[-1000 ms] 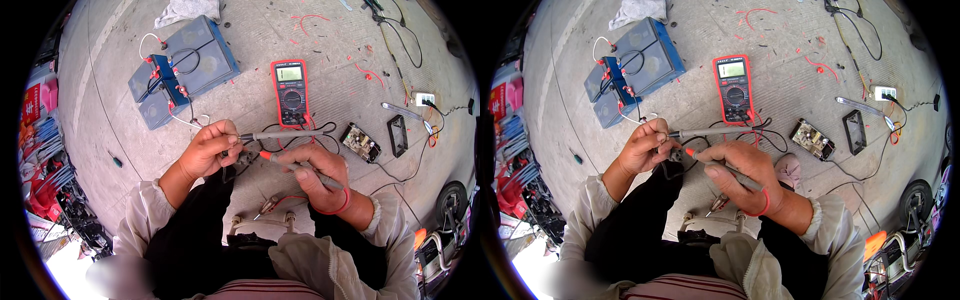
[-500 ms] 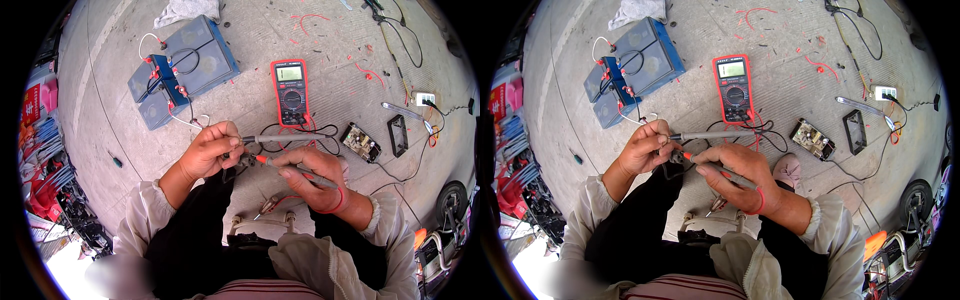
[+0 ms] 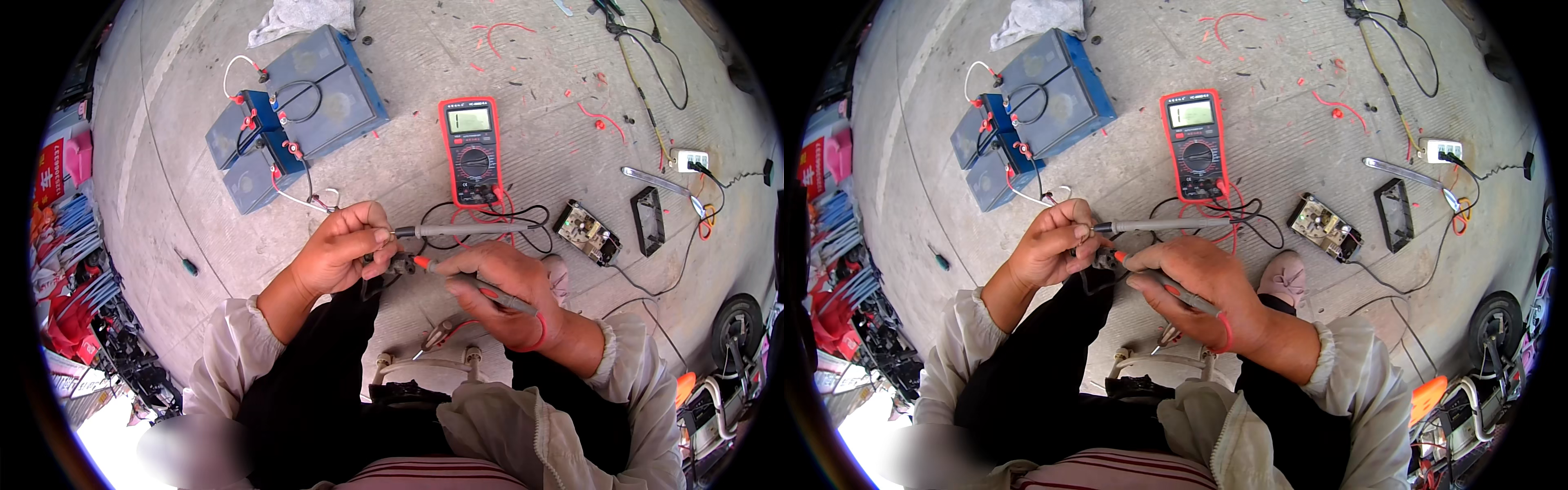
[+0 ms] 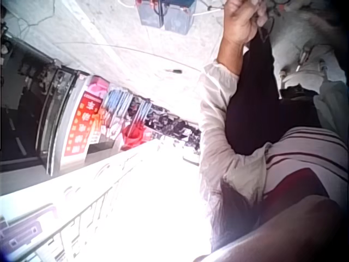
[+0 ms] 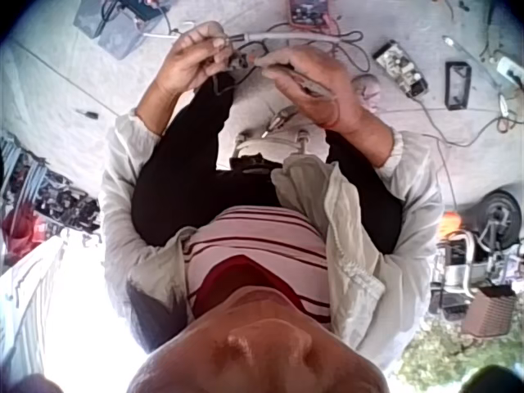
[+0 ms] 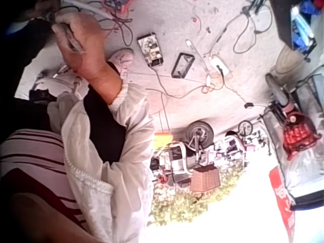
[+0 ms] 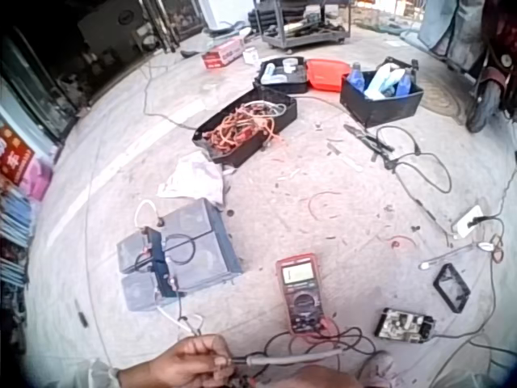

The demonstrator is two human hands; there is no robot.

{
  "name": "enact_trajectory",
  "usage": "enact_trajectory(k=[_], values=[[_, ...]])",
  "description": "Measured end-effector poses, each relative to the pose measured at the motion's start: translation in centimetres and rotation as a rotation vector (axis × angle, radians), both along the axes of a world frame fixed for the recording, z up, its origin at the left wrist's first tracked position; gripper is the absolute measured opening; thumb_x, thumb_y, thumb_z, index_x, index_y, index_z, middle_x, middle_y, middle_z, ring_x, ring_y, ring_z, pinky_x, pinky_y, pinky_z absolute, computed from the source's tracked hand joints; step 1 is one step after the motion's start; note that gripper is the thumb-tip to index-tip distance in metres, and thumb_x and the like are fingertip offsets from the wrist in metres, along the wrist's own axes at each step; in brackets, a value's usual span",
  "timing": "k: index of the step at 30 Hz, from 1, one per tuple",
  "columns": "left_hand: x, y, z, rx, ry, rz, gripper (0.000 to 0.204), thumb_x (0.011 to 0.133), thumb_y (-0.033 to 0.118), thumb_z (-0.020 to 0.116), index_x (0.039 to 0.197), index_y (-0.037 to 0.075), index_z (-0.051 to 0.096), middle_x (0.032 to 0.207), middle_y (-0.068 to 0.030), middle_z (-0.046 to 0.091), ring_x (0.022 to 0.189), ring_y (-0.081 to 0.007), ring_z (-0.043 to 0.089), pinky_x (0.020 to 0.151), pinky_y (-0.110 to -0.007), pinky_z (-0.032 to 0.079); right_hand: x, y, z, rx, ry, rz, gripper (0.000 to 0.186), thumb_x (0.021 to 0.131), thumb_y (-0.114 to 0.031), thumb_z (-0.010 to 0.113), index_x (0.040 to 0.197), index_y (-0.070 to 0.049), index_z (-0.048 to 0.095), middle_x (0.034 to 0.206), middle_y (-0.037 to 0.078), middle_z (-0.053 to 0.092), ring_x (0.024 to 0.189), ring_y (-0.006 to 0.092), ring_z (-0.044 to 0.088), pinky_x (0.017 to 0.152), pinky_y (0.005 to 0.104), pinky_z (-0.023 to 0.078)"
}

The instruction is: The person tests a black cable with a multimeter, then uses shears to strip the outer insulation and cut the cable. The person continues to strip and trim the cable ends while seated on the floor.

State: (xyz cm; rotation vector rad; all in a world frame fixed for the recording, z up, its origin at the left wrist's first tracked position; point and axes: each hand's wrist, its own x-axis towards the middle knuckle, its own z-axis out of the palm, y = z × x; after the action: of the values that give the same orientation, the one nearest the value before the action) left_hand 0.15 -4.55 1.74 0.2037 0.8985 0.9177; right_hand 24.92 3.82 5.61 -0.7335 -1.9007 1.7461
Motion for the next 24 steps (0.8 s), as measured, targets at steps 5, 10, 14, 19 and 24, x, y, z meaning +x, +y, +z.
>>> enact_trajectory(k=[5,10,14,19,24], values=[[0.03,0.01,0.04,-0.025,-0.015,0.004,0.008,0.094,0.008,0.056,0.089,0.005,0.051,0.073,-0.0073,0.056,0.054,-0.0130,0.047,0.050,-0.024,0.034,0.04,-0.07,-0.03,0.005,-0.003,0.001,0.025,0.080,-0.002,0.072,0.103,-0.005,0.065,0.089,0.011,0.066,0.078,0.0280,0.064,0.072,0.0361,0.048],[0.09,-0.03,-0.01,-0.017,-0.017,0.008,0.007,0.094,0.007,0.056,0.089,0.005,0.051,0.073,-0.0073,0.056,0.054,-0.0133,0.048,0.051,-0.025,0.035,0.14,-0.11,-0.06,-0.052,-0.007,-0.002,0.019,0.084,-0.003,0.069,0.102,-0.003,0.065,0.087,0.011,0.066,0.075,0.0232,0.063,0.069,0.0335,0.048],[0.31,0.08,0.03,0.018,0.035,-0.034,0.004,0.096,0.008,0.052,0.093,0.006,0.051,0.068,-0.0048,0.052,0.048,-0.0101,0.044,0.076,-0.027,0.050,0.22,-0.12,-0.19,-0.257,-0.005,-0.035,0.012,0.088,-0.004,0.065,0.099,-0.001,0.066,0.084,0.009,0.065,0.072,0.0169,0.062,0.065,0.0295,0.047],[0.43,0.35,0.53,0.015,0.052,-0.082,0.004,0.095,0.007,0.052,0.092,0.006,0.050,0.068,-0.0053,0.052,0.049,-0.0102,0.044,0.058,-0.024,0.044,0.25,-0.12,-0.12,-0.405,-0.048,-0.038,0.011,0.088,-0.004,0.065,0.098,-0.001,0.066,0.084,0.010,0.066,0.073,0.0172,0.063,0.066,0.0293,0.048],[0.36,0.29,0.52,-0.003,-0.001,-0.020,0.005,0.095,0.006,0.054,0.090,0.004,0.051,0.071,-0.0071,0.055,0.054,-0.0127,0.046,0.051,-0.025,0.038,-0.05,-0.13,-0.20,-0.099,0.003,-0.037,0.015,0.085,-0.004,0.069,0.099,-0.003,0.065,0.086,0.011,0.066,0.073,0.0221,0.064,0.068,0.0320,0.048]])
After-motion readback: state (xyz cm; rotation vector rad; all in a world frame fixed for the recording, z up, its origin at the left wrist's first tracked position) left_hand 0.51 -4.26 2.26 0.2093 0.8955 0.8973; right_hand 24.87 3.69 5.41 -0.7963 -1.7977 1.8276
